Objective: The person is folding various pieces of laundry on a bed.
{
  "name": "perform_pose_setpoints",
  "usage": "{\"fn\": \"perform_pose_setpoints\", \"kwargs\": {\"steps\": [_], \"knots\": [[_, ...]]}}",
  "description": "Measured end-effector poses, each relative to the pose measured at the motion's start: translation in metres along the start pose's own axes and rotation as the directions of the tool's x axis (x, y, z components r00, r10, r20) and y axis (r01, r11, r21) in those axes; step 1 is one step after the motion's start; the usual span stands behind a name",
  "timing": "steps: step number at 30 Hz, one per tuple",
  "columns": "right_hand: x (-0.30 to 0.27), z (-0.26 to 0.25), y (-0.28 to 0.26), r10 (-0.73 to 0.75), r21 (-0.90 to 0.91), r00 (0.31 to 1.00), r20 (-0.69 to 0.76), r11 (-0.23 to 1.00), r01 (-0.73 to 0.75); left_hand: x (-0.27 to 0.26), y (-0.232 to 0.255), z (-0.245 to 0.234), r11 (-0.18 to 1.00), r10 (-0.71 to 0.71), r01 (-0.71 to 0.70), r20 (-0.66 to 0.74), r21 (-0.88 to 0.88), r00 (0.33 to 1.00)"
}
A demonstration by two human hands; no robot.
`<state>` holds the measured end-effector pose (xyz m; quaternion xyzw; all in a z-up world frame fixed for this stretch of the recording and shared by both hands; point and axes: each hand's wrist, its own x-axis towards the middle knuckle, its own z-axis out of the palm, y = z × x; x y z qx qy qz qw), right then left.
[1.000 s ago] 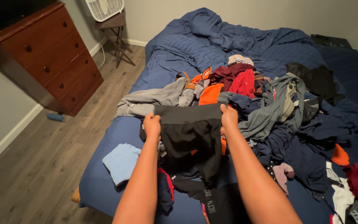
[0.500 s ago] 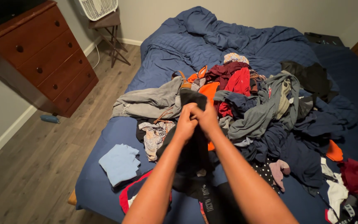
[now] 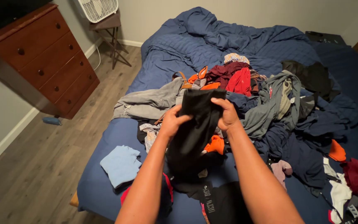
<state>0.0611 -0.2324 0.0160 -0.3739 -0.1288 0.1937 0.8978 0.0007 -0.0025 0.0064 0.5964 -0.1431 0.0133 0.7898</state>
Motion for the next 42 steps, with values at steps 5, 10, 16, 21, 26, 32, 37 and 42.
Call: {"fn": "perform_pose_setpoints", "kwargs": {"steps": [5, 10, 16, 21, 26, 32, 37, 42], "knots": [[-0.021, 0.018, 0.021, 0.207, -0.353, 0.977, -0.047, 0.912, -0.21, 0.014, 0.013, 0.003, 0.998, 0.047, -0.053, -0.226, -0.02, 0.973], [-0.036, 0.009, 0.059, 0.29, -0.507, 0.956, -0.039, 0.819, -0.269, 0.016, -0.01, -0.018, 0.953, 0.09, 0.048, -0.435, 0.298, 0.896], [-0.03, -0.003, 0.058, 0.204, -0.211, 0.962, -0.182, 0.947, -0.241, -0.015, -0.026, -0.037, 0.818, -0.498, 0.494, -0.068, 0.294, 0.865], [-0.031, -0.021, 0.058, 0.242, -0.513, 0.94, -0.241, 0.79, -0.335, -0.03, -0.063, -0.035, 0.923, -0.38, 0.348, -0.25, -0.162, 0.891], [-0.034, -0.026, 0.075, 0.138, -0.523, 0.929, -0.345, 0.793, -0.312, -0.019, -0.086, -0.043, 0.958, -0.225, 0.284, -0.528, 0.034, 0.819], [-0.036, -0.043, 0.074, 0.024, -0.49, 0.956, -0.293, 0.855, -0.172, -0.023, -0.08, -0.044, 0.808, 0.139, 0.042, -0.26, 0.587, 0.956], [-0.032, -0.078, 0.088, -0.035, -0.877, 0.963, -0.268, 0.423, -0.229, -0.021, -0.078, -0.035, 0.476, 0.12, 0.318, -0.419, 0.82, 0.9], [-0.031, -0.093, 0.075, -0.156, -0.79, 0.968, -0.197, 0.61, -0.063, -0.02, -0.024, -0.031, 0.858, -0.074, 0.274, -0.422, 0.435, 0.904]]}}
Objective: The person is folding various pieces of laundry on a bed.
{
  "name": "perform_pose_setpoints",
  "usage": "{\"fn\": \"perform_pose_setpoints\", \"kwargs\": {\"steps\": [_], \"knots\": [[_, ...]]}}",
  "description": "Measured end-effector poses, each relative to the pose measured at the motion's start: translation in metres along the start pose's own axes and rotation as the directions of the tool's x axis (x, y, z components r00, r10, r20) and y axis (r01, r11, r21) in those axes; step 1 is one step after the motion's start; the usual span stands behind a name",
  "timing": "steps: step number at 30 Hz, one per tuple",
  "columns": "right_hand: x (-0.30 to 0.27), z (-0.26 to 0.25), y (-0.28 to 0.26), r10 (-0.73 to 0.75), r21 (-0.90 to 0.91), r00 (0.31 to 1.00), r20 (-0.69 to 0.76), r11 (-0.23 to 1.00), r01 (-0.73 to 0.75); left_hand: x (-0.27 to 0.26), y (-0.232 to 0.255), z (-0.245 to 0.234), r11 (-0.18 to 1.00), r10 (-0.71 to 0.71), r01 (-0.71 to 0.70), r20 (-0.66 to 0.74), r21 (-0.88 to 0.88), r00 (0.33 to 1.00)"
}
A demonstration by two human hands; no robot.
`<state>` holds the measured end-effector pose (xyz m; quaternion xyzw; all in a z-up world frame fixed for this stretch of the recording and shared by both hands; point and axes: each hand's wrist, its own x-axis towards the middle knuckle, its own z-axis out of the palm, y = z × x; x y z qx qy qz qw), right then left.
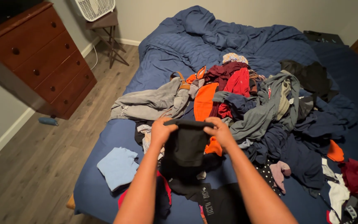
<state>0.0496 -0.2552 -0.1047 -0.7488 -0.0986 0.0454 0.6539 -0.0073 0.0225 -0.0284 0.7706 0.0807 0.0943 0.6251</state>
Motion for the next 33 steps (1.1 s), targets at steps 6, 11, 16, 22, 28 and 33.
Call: {"fn": "perform_pose_setpoints", "kwargs": {"steps": [6, 11, 16, 22, 28, 33], "knots": [[-0.039, 0.002, -0.087, 0.1, 0.451, 0.956, 0.276, 0.865, -0.22, -0.001, 0.007, 0.016, 0.75, -0.052, 0.256, 0.331, -0.61, 0.942], [-0.06, -0.01, -0.064, 0.184, 0.412, 0.94, 0.288, 0.862, -0.295, 0.0, -0.005, 0.036, 0.681, -0.148, 0.394, 0.411, -0.617, 0.899], [-0.092, -0.065, -0.045, 0.305, 0.592, 0.948, 0.089, 0.749, -0.296, -0.032, 0.013, 0.093, 0.806, -0.155, 0.455, 0.607, -0.378, 0.779], [-0.166, -0.162, -0.025, 0.451, 0.616, 0.86, -0.24, 0.755, -0.224, -0.069, -0.037, 0.232, 0.857, -0.166, 0.484, 0.794, -0.177, 0.584], [-0.287, -0.234, -0.012, 0.653, 0.69, 0.701, -0.287, 0.648, -0.321, -0.139, -0.033, 0.359, 0.78, -0.16, 0.588, 0.839, -0.216, 0.52], [-0.37, -0.293, 0.04, 0.604, 0.585, 0.695, -0.392, 0.746, -0.319, -0.213, 0.002, 0.424, 0.728, -0.4, 0.685, 0.805, -0.011, 0.438]]}}
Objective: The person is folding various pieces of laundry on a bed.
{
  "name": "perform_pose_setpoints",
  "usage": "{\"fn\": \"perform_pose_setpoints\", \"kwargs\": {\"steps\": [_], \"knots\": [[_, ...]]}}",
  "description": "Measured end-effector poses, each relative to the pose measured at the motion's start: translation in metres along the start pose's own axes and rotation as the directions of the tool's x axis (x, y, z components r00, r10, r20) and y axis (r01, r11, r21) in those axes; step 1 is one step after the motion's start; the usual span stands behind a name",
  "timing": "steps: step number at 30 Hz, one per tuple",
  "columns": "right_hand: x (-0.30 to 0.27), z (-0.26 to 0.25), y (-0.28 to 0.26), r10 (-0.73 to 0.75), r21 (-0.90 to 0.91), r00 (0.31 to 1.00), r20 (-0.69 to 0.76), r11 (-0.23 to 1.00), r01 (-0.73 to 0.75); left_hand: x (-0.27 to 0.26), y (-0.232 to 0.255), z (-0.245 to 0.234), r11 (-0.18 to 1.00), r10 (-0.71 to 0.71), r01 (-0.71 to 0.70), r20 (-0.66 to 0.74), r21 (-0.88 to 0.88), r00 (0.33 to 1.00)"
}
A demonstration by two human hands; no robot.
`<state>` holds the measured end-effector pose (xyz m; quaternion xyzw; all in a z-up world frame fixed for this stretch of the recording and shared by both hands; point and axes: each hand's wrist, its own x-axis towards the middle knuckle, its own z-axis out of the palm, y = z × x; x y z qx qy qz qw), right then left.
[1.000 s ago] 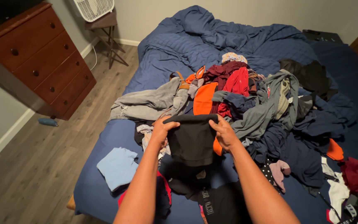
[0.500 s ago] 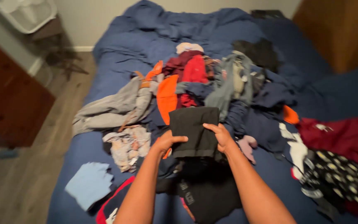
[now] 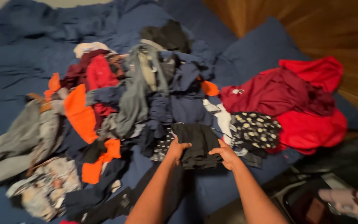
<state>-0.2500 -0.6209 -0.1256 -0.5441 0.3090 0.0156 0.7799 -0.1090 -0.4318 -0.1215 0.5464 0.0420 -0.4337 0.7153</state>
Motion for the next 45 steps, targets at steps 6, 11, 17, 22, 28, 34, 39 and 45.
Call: {"fn": "perform_pose_setpoints", "kwargs": {"steps": [6, 11, 17, 22, 28, 34, 39, 45], "knots": [[0.012, -0.109, 0.039, -0.049, -0.215, 0.956, -0.29, 0.977, -0.015, 0.093, -0.14, 0.049, 0.985, 0.14, -0.149, 0.105, 0.089, 0.985], [0.028, -0.165, 0.077, -0.147, -0.532, 0.904, -0.401, 0.841, -0.099, 0.108, -0.202, 0.07, 0.821, 0.009, 0.076, -0.147, 0.566, 0.989], [-0.004, -0.122, 0.053, -0.472, -0.973, 0.851, -0.23, 0.137, -0.187, 0.033, -0.146, 0.128, 0.105, 0.406, -0.081, 0.031, 0.991, 0.913], [-0.002, -0.117, 0.064, -0.333, -0.996, 0.942, 0.049, -0.09, 0.02, 0.084, -0.2, 0.131, -0.245, 0.262, -0.205, 0.268, 0.948, 0.927], [0.004, -0.127, 0.065, -0.045, -0.996, 0.998, -0.037, -0.075, -0.041, 0.069, -0.178, 0.14, -0.235, 0.054, -0.145, 0.161, 0.961, 0.985], [0.016, -0.114, 0.061, 0.0, -0.991, 0.999, -0.048, -0.128, -0.048, 0.084, -0.196, 0.129, -0.141, 0.152, -0.147, 0.168, 0.979, 0.974], [0.041, -0.085, 0.075, -0.189, -0.99, 0.982, 0.029, -0.142, 0.002, 0.07, -0.168, 0.105, -0.034, 0.342, -0.148, 0.151, 0.988, 0.927], [0.061, 0.016, 0.063, -0.217, -0.969, 0.947, 0.236, -0.13, 0.212, 0.038, -0.126, 0.021, 0.049, 0.528, 0.02, -0.043, 0.999, 0.848]]}}
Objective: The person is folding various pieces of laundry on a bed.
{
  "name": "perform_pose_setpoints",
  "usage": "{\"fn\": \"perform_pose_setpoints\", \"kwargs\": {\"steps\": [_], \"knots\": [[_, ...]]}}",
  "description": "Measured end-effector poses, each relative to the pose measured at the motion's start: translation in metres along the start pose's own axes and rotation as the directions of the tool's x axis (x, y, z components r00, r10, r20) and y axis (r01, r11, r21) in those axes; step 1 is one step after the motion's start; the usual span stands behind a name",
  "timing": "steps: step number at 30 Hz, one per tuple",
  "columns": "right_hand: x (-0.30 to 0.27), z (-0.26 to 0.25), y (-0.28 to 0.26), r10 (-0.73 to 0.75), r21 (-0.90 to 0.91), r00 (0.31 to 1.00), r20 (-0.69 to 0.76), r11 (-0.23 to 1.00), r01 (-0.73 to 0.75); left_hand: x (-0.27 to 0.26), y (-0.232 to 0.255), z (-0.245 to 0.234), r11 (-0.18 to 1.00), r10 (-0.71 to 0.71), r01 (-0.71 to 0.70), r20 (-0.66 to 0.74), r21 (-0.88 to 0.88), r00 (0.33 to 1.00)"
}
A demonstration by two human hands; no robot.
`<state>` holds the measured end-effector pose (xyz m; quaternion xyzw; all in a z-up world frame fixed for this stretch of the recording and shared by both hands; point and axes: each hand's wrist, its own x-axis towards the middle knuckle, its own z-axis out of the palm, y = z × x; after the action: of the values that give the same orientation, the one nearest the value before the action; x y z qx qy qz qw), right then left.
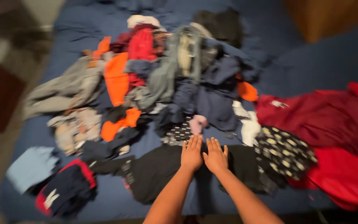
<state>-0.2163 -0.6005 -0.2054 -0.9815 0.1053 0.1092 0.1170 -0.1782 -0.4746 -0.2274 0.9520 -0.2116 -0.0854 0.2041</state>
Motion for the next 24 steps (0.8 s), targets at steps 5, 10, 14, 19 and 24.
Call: {"fn": "perform_pose_setpoints", "kwargs": {"steps": [5, 10, 14, 19, 24], "knots": [[0.019, -0.009, -0.105, -0.188, 0.029, 0.982, -0.014, 0.982, 0.189, -0.032, -0.086, -0.07, 0.973, -0.232, 0.232, -0.12, -0.013, 0.965], [0.031, -0.005, -0.205, -0.329, 0.035, 0.944, -0.028, 0.943, 0.33, -0.065, -0.174, -0.121, 0.914, -0.404, 0.403, -0.164, -0.039, 0.9], [0.039, 0.004, -0.284, -0.358, 0.049, 0.934, 0.008, 0.933, 0.358, -0.085, -0.249, -0.151, 0.875, -0.479, 0.483, -0.206, -0.033, 0.853], [0.054, 0.019, -0.385, -0.401, 0.017, 0.914, 0.068, 0.916, 0.401, -0.096, -0.336, -0.19, 0.844, -0.532, 0.534, -0.213, -0.051, 0.82], [0.068, 0.042, -0.463, -0.512, 0.034, 0.857, 0.057, 0.859, 0.511, -0.103, -0.402, -0.216, 0.831, -0.554, 0.55, -0.206, -0.082, 0.807]]}}
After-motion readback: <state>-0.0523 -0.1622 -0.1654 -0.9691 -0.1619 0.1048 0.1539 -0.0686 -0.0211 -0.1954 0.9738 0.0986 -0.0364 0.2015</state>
